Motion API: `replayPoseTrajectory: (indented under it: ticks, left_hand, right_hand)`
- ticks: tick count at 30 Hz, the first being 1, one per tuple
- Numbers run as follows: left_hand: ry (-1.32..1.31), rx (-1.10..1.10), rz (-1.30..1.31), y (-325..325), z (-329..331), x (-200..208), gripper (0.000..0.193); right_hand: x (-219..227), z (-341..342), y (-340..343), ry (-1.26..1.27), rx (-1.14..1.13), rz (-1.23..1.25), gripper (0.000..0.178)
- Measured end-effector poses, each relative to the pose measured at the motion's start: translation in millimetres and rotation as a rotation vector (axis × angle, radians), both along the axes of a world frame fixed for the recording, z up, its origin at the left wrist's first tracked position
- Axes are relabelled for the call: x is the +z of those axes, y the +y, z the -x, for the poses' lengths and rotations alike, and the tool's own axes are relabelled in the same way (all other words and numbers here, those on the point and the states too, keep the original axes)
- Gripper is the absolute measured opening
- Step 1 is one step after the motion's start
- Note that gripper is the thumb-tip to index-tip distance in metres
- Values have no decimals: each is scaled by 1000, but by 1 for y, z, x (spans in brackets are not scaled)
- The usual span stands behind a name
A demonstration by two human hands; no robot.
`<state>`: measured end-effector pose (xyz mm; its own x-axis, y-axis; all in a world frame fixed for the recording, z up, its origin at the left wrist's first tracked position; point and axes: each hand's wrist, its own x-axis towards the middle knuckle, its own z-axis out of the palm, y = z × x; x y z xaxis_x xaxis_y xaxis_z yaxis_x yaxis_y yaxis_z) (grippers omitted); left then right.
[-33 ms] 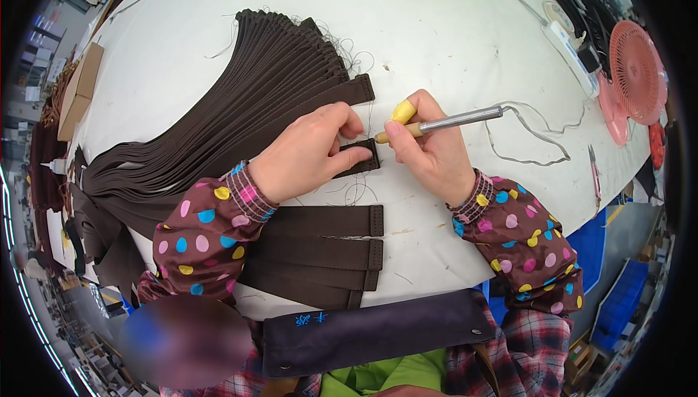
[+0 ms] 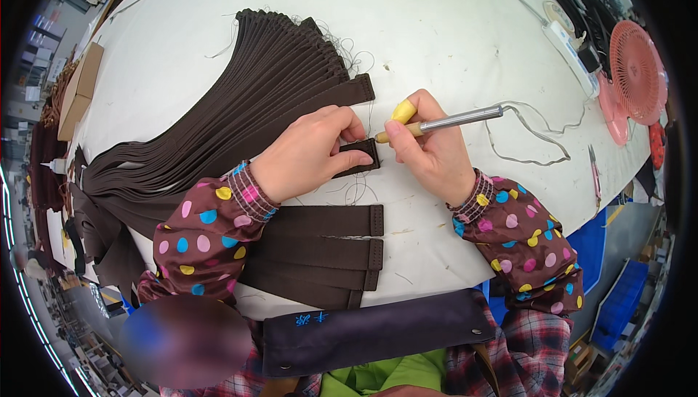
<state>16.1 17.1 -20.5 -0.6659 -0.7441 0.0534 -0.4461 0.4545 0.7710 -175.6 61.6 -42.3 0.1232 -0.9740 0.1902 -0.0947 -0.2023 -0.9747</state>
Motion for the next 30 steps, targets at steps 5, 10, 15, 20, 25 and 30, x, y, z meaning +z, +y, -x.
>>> replayPoseTrajectory:
  ticks: [5,10,15,20,25,30]
  left_hand:
    - [-180,95,-304,-3,7,13,15]
    - [-109,106,-139,3,5,-1,11]
    - [-24,68,184,8,4,-13,14]
    - [79,114,-138,8,6,-4,15]
    - [155,170,-394,4,6,1,15]
    - [157,153,-479,1,5,1,18]
  right_hand:
    - [0,1,0,18,-2,-4,17]
    - [1,1,-1,14,2,-12,17]
    - [2,0,1,29,-2,-8,17]
    - [0,0,1,45,-13,15,17]
    - [-3,-1,-1,51,3,13,18]
    - [-4,-1,-2,88,-9,20,18]
